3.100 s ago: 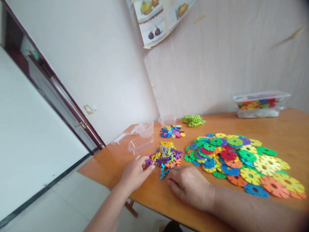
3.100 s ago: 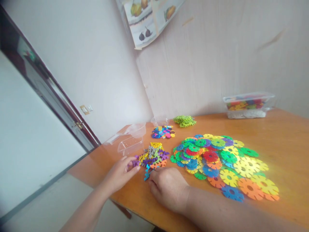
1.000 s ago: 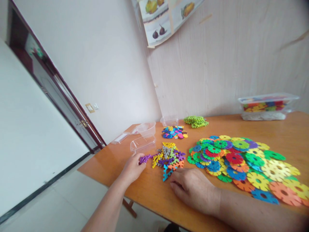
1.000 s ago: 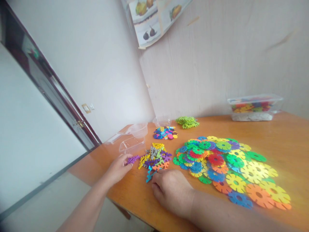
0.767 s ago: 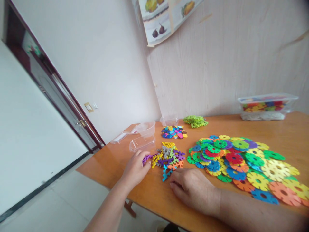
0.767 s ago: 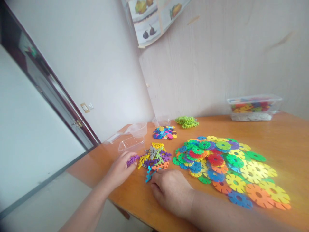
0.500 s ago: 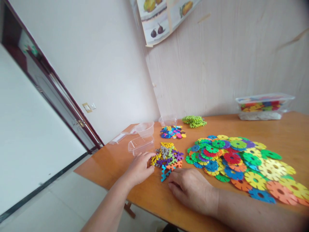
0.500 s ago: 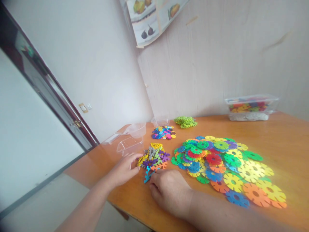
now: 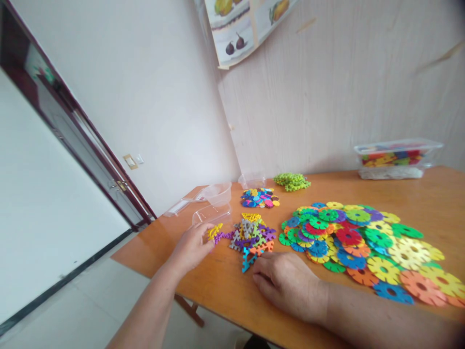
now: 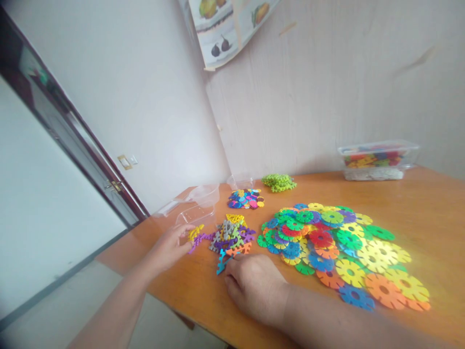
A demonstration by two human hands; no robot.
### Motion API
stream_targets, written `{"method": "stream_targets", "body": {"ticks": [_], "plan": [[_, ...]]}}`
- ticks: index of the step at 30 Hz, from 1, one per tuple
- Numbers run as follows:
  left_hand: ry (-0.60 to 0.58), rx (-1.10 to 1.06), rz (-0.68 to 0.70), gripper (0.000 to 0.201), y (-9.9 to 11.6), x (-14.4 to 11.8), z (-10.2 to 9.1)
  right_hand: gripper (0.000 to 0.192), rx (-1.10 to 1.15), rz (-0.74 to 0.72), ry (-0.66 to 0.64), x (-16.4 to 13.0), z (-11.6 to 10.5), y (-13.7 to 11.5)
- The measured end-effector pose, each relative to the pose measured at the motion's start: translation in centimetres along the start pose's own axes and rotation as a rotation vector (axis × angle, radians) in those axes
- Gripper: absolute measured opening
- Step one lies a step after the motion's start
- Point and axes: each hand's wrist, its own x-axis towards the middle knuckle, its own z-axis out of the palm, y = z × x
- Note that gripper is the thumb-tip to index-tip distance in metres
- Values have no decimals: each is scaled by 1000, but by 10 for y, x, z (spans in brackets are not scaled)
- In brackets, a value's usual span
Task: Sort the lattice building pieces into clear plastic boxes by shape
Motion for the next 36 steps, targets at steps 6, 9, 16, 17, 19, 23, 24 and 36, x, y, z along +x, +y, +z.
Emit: {"method": "stream_targets", "body": {"ticks": [6, 9, 16, 17, 19, 23, 24, 36], "plan": [[-55, 16, 31, 36, -8, -6, -1, 21, -2, 3, -2, 0, 1, 0], [-36, 51, 59, 34, -10, -8, 2, 22, -6, 4, -3, 0, 1, 0], [38, 58, 139, 34, 17, 3, 8, 23, 4, 6, 1, 0, 1, 0], [25, 48, 158, 33, 24, 5, 11, 22, 2, 6, 4, 0, 1, -1], [-14, 40, 202, 31, 38, 11, 17, 22, -1, 6, 10, 0, 1, 0], [-32, 58, 264, 34, 59, 24, 28, 21, 5, 0, 14, 0, 1, 1], [-43, 62, 284, 37, 62, 28, 30, 21, 6, 0, 15, 0, 1, 1], [-234, 171, 367, 53, 72, 60, 27, 22, -37, 17, 4, 1, 0, -2]]}}
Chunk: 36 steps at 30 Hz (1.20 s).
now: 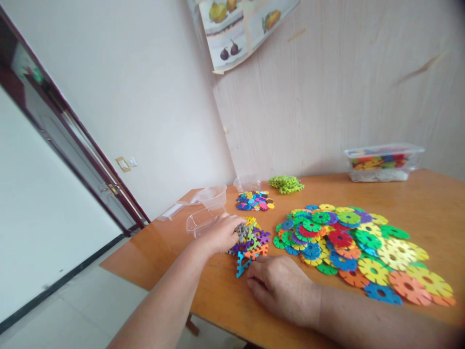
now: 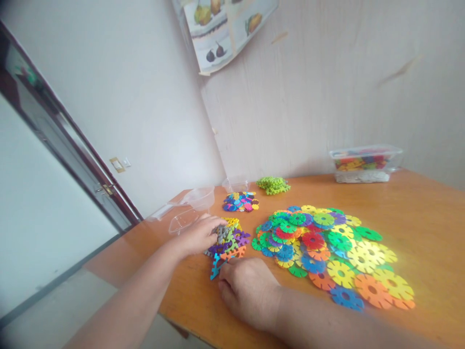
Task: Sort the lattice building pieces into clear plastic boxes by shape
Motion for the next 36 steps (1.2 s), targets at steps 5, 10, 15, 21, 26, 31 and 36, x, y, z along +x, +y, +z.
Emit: {"method": "stream_targets", "body": {"ticks": [5, 10, 15, 21, 26, 31, 36], "plan": [[20, 17, -40, 47, 0, -1, -1, 22, 15, -7, -4, 0, 0, 1], [-1, 30, -64, 40, 0, -2, -2, 21, 23, -10, 10, 0, 1, 2], [-3, 57, -45, 41, -3, -5, -3, 20, 26, -18, 25, 1, 1, 2], [-40, 18, -5, 52, -4, -2, -2, 20, 31, -25, 29, -1, 3, 3], [-19, 11, -8, 36, -4, 5, 0, 20, 11, -16, 21, -1, 2, 2], [-1, 1, -15, 28, -5, 12, 1, 20, 8, -12, 20, 0, 2, 1], [-7, -11, -30, 18, -5, 19, 3, 19, -10, -12, 13, 2, 4, 2]]}}
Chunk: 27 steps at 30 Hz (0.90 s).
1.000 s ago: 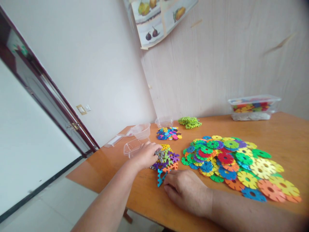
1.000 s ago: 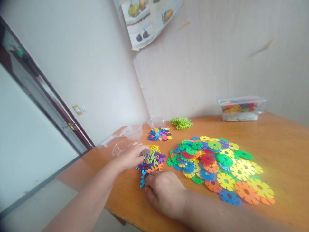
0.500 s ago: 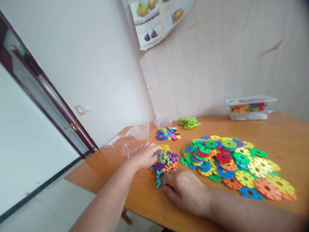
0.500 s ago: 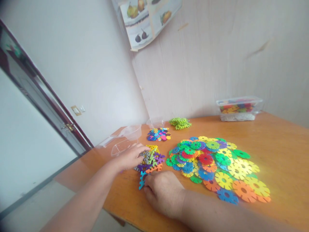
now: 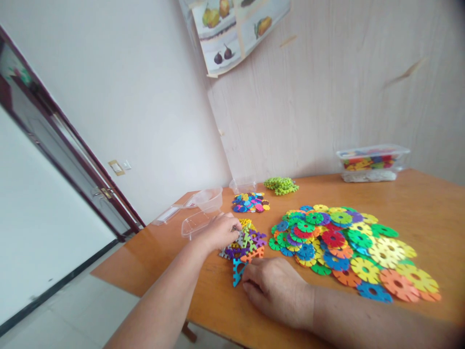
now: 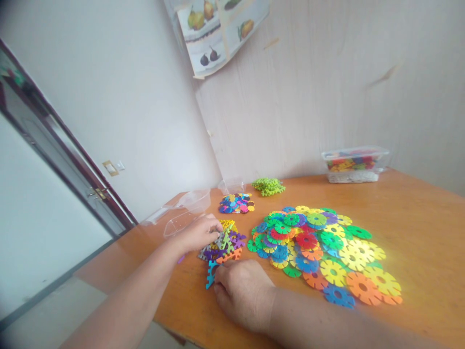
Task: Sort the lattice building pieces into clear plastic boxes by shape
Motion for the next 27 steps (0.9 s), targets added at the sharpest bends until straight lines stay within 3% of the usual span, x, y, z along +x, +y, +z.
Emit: {"method": "stream_targets", "body": {"ticks": [12, 22, 27], "plan": [[-23, -95, -45, 35, -17, -16, -6, 18, 16, -6, 2, 0, 0, 1], [7, -86, -61, 19, -22, -19, 0, 19, 38, -18, 24, -1, 1, 1], [64, -213, -180, 18, -27, -28, 0, 19, 25, -21, 29, -1, 1, 1]]}}
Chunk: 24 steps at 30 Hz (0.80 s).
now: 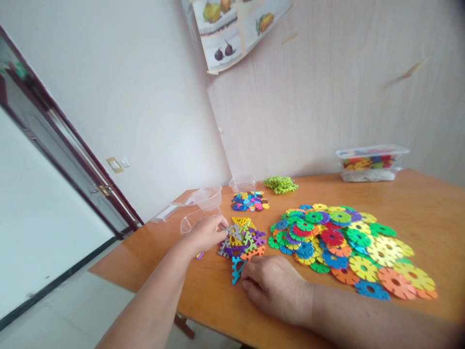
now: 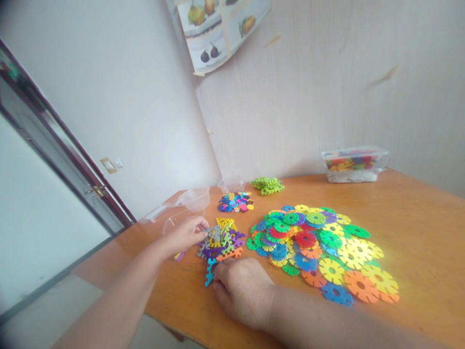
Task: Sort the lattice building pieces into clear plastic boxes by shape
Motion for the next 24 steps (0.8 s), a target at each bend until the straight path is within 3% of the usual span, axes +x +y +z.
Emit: {"method": "stream_targets", "body": {"ticks": [5, 8, 15, 24], "plan": [[208, -88, -143, 20, -17, -26, -7, 19, -10, 9, -7, -1, -1, 0], [273, -53, -259, 24, -27, -50, -9, 20, -2, 13, -21, -1, -1, -1], [318, 87, -406, 26, -25, -89, -2, 21, -4, 21, -39, 0, -3, 0], [318, 182, -435, 26, -21, -92, 4, 19, 30, 7, -22, 0, -1, 1]]}}
